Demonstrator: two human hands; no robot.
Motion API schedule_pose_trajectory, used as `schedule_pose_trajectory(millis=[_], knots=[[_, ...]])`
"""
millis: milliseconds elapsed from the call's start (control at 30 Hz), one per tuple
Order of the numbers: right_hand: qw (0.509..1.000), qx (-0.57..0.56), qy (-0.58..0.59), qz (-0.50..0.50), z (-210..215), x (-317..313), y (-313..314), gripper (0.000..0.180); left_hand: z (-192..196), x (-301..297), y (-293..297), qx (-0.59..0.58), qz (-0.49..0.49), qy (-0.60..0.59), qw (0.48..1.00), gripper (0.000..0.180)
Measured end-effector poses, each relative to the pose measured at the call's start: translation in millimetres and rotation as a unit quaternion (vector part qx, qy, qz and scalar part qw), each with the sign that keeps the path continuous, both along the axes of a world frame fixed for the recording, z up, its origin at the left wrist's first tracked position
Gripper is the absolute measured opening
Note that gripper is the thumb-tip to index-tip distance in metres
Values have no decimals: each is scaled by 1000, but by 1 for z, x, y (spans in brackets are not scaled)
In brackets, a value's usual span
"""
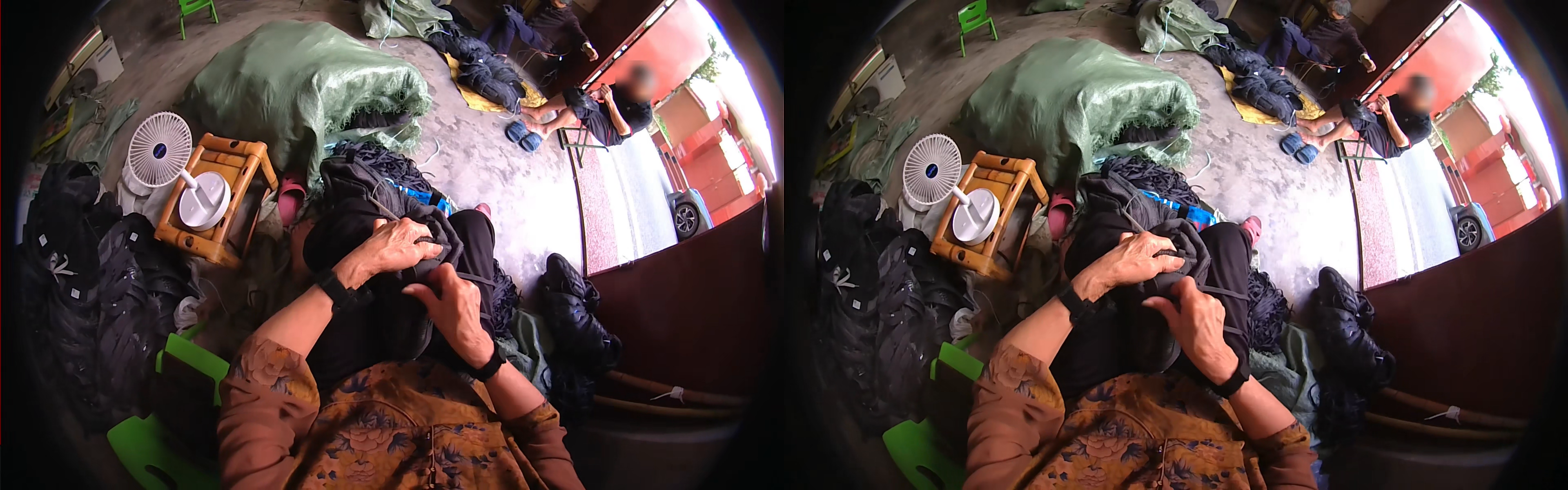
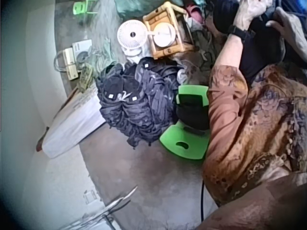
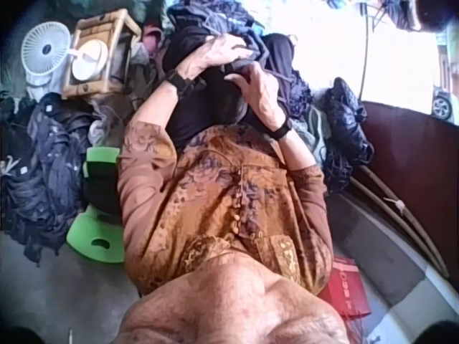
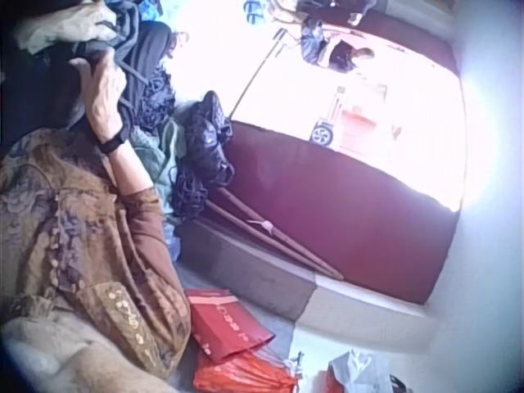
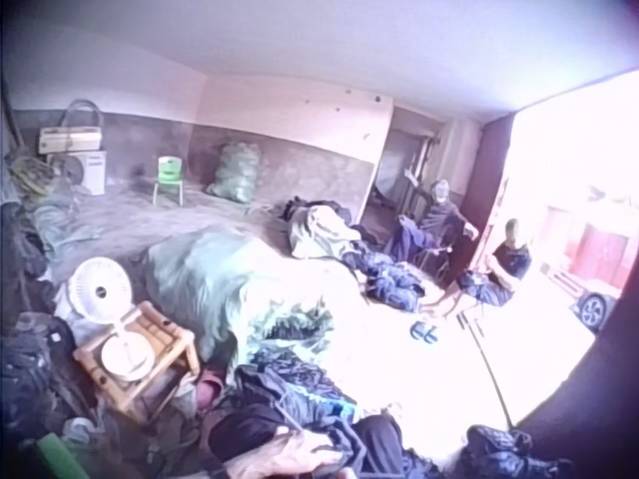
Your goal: Lacing and tying a large batch of black boots while seated on the floor.
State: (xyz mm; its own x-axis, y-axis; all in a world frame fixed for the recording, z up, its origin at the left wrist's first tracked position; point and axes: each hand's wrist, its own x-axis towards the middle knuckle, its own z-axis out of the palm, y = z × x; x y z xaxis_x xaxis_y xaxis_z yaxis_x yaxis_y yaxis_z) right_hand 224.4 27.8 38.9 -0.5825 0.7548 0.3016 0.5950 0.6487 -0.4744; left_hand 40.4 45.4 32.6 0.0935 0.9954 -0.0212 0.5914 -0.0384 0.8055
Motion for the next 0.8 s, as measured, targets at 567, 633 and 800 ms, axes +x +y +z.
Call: schedule_pose_trajectory(millis=[567, 633, 800], knots=[[736, -467, 367, 325, 156, -26, 31, 31, 0, 30, -67, 202, 76, -138, 967, 13], [847, -372, 327, 195, 136, -20, 49, 32, 69, 1, -81, 5, 94, -434, 896, 18], [934, -280, 186, 118, -4, 38, 103, 25, 97, -103, -99, 223, 102, -685, 686, 31]])
